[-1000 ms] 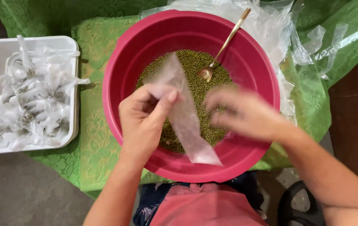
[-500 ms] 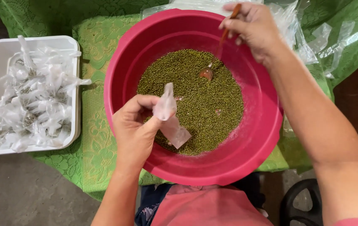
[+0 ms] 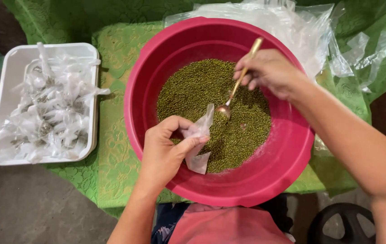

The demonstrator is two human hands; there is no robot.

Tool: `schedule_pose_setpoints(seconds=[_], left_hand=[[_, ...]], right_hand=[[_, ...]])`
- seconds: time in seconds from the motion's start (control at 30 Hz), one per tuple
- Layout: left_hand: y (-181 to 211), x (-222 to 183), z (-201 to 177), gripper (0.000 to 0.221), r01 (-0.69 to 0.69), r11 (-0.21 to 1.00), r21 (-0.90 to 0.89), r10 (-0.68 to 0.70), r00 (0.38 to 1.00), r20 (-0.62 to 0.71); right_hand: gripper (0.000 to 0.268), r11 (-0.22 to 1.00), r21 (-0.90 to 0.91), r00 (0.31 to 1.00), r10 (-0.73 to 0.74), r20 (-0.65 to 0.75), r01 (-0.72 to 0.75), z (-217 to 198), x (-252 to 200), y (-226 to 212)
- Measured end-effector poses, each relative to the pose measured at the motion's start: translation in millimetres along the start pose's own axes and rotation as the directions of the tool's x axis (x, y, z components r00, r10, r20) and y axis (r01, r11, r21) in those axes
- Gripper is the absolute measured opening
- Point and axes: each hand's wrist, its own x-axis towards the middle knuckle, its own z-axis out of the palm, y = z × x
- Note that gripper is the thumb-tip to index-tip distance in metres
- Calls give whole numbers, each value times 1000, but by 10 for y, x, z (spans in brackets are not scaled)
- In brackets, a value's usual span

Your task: Scooping green beans into small plastic bags and tying them shut for packaging.

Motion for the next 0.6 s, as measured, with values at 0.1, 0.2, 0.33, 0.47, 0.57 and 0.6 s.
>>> schedule_pose_setpoints(seconds=[0.1, 0.2, 0.33, 0.47, 0.57, 0.6], left_hand=[[18, -40, -17, 18, -62, 998, -11, 62, 997, 54], [52, -39, -28, 19, -79, 996, 29, 76, 993, 94], [37, -26, -54, 24, -100, 995, 19, 96, 985, 144], [-96, 15, -120, 10, -8, 984, -180, 61, 954, 292], [-192, 51, -187, 19, 8, 958, -287, 118, 899, 421], [-233, 56, -207, 27, 35, 937, -349, 147, 864, 482]], right_hand=[[23, 992, -4, 983, 124, -135, -125, 93, -384, -629], [16, 991, 129, 980, 41, -195, -16, 19, -648, -908], [22, 977, 189, 965, -50, -257, 101, -77, -851, -1089], [17, 929, 263, 965, -237, -110, 259, -131, -906, -1123], [18, 915, 299, 962, -260, -77, 271, -9, -971, -1192], [17, 916, 303, 965, -250, -81, 263, 45, -992, -1213]])
